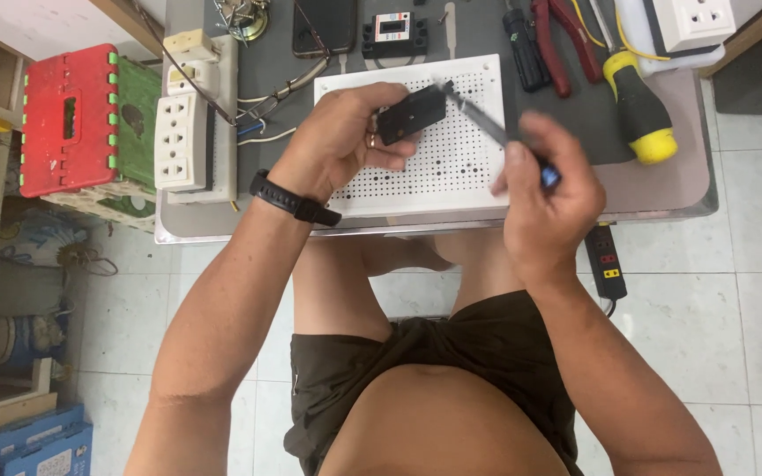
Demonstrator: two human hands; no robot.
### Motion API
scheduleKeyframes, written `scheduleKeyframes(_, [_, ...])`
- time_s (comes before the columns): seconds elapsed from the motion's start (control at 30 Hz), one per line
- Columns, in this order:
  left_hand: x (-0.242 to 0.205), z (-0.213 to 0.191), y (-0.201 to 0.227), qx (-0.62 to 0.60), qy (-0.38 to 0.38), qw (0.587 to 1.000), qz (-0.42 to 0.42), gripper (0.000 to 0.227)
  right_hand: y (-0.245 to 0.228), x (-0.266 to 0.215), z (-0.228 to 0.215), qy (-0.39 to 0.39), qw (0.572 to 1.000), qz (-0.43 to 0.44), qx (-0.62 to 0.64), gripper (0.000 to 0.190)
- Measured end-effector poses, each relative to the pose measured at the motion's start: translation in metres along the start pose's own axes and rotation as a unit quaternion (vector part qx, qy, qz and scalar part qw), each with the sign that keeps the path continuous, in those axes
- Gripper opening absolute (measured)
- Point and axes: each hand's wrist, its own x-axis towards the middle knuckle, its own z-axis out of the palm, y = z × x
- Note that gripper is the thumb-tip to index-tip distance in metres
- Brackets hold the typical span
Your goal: The person disassembles a black electrical component using a screwdriver, removes internal parts, and places them on a white perforated board. They then reassemble the component and use a yellow-handled screwdriver to tighten screws.
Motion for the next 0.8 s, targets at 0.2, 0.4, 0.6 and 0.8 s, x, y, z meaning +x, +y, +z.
scheduleKeyframes(0.2, [0.006, 0.000, -0.005, 0.045, -0.016, 0.995, 0.082, 0.021, -0.006, 0.036, 0.020, -0.014, 0.968, 0.212, 0.132, 0.045])
scheduleKeyframes(0.4, [0.022, -0.009, -0.020, 0.057, -0.064, 0.968, 0.237, 0.008, -0.015, 0.058, 0.029, 0.005, 0.924, 0.331, 0.193, 0.022])
scheduleKeyframes(0.6, [0.007, -0.019, 0.009, 0.070, -0.079, 0.946, 0.307, 0.017, -0.012, 0.077, 0.018, -0.138, 0.915, 0.299, 0.235, 0.025])
scheduleKeyframes(0.8, [0.010, -0.009, 0.006, 0.105, -0.112, 0.939, 0.309, 0.027, -0.007, 0.076, 0.033, -0.142, 0.900, 0.339, 0.234, 0.042])
